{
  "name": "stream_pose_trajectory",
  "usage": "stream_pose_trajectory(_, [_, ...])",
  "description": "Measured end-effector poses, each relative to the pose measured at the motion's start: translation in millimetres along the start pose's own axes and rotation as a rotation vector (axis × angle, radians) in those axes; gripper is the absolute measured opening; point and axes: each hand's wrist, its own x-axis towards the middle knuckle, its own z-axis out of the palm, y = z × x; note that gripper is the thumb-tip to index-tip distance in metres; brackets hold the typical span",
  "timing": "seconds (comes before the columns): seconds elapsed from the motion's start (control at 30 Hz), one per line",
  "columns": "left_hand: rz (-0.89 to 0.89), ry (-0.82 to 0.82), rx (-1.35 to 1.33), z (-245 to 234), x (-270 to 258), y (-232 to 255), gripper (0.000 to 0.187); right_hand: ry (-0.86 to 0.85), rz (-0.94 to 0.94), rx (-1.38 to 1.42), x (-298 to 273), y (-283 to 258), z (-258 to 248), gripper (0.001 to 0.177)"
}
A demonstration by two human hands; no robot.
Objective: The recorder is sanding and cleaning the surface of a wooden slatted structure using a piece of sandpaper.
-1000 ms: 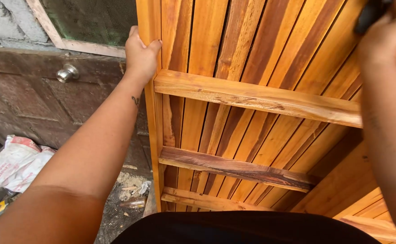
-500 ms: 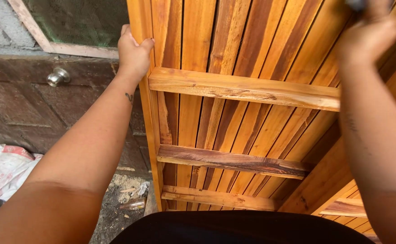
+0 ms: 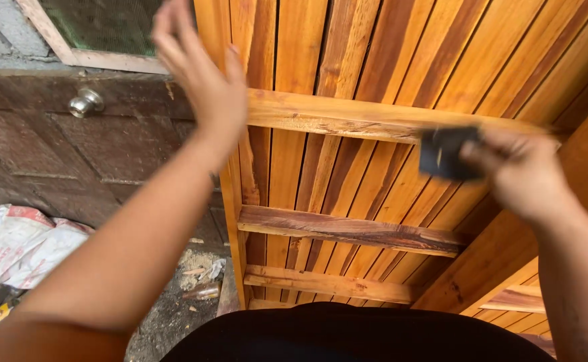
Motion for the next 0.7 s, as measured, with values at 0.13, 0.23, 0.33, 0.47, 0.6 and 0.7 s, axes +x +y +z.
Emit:
stream_pose_trajectory(0.13, [0.207, -0.481, 0.055, -3.6, -54.0, 30.9, 0.075, -0.004, 0.884, 0.094, -53.0, 106.7, 42.6, 0.027])
stream_pose_trajectory(0.23, [0.213, -0.758, 0.106, -9.3, -67.7, 37.6, 0.078, 0.214, 1.281, 0.485, -70.1, 153.5, 98.5, 0.027])
stream_pose_trajectory(0.33, [0.200, -0.792, 0.179, -6.8, -68.5, 39.0, 0.075, 0.271, 1.403, 0.797, -58.8, 167.0, 169.8, 0.031])
stream_pose_trajectory(0.47, [0.194, -0.821, 0.189, -11.7, -67.7, 38.6, 0.080, 0.080, 1.412, 0.774, -36.8, 83.7, 266.3, 0.027])
stream_pose_trajectory(0.6, [0.209, -0.821, 0.180, -14.2, -67.9, 33.0, 0.083, -0.016, 1.183, 0.682, -57.4, 89.9, 311.1, 0.024])
stream_pose_trajectory(0.7, [0.196, -0.887, 0.166, -18.5, -61.5, 37.3, 0.086, -0.074, 0.643, 0.202, -73.8, 84.1, 312.9, 0.020])
